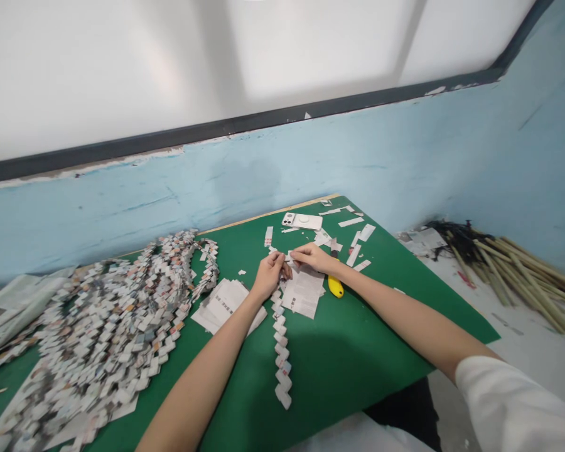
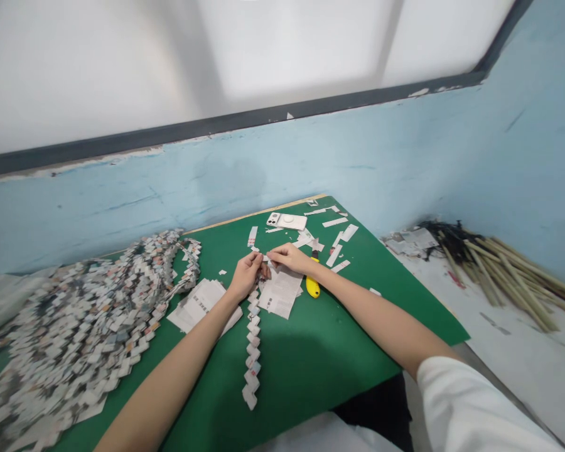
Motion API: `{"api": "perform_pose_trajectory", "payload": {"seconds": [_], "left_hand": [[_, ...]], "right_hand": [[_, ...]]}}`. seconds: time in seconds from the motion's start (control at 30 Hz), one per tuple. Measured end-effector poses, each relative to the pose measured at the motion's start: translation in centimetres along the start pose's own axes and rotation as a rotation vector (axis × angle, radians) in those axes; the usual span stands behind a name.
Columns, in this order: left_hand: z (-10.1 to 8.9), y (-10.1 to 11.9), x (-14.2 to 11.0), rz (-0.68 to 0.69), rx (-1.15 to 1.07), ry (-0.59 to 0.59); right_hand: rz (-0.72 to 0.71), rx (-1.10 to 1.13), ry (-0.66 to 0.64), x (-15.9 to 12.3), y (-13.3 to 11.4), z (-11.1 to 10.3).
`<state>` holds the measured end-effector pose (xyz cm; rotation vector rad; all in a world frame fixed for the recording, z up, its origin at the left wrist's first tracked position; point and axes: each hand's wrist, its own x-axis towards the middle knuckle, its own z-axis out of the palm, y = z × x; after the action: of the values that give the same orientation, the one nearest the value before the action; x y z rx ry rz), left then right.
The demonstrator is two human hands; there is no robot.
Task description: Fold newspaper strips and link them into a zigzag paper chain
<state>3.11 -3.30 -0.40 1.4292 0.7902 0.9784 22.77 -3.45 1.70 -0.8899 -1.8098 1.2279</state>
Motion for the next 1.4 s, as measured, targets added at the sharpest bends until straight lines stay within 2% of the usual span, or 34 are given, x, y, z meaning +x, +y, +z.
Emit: {"api": "perform_pose_trajectory", "payload": {"seconds": [0.17, 0.37, 0.53, 0.63, 0.77, 0.9, 1.2, 1.4], "left_hand": [[0.0, -0.2, 0.1, 0.001, -0.047, 0.030], [0.0, -0.7, 0.5, -0.024, -0.139, 0.092], [0.1, -0.8, 0.6, -0.029, -0.221, 0.150], [0.1, -0.9, 0.5, -0.010, -0.188, 0.132], [0.1, -1.2, 0.6, 0.013, -0.155, 0.116], [-0.1, -1.5, 0.7, 0.013, -0.169, 0.106], [0.1, -0.9, 0.6, 0.005, -0.132, 0.090], [-0.2, -0.8, 0.5, -0.013, -0.119, 0.057]], "right_hand": [[-0.005, -0.043, 0.019, 0.0, 0.2, 0.0], [-0.019, -0.181, 0.109, 0.1, 0.8, -0.1], [-0.021, -0.198, 0.087, 0.2, 1.0, -0.1], [-0.036, -0.245, 0.082, 0.3, 1.0, 0.3], [-0.087, -0.344, 0.185, 0.4, 0.9, 0.8], [-0.104, -0.380, 0.185, 0.3, 0.8, 1.0], [-0.249, -0.440, 0.300, 0.2, 0.1, 1.2], [-0.167, -0.390, 0.334, 0.1, 0.3, 1.2]]}}
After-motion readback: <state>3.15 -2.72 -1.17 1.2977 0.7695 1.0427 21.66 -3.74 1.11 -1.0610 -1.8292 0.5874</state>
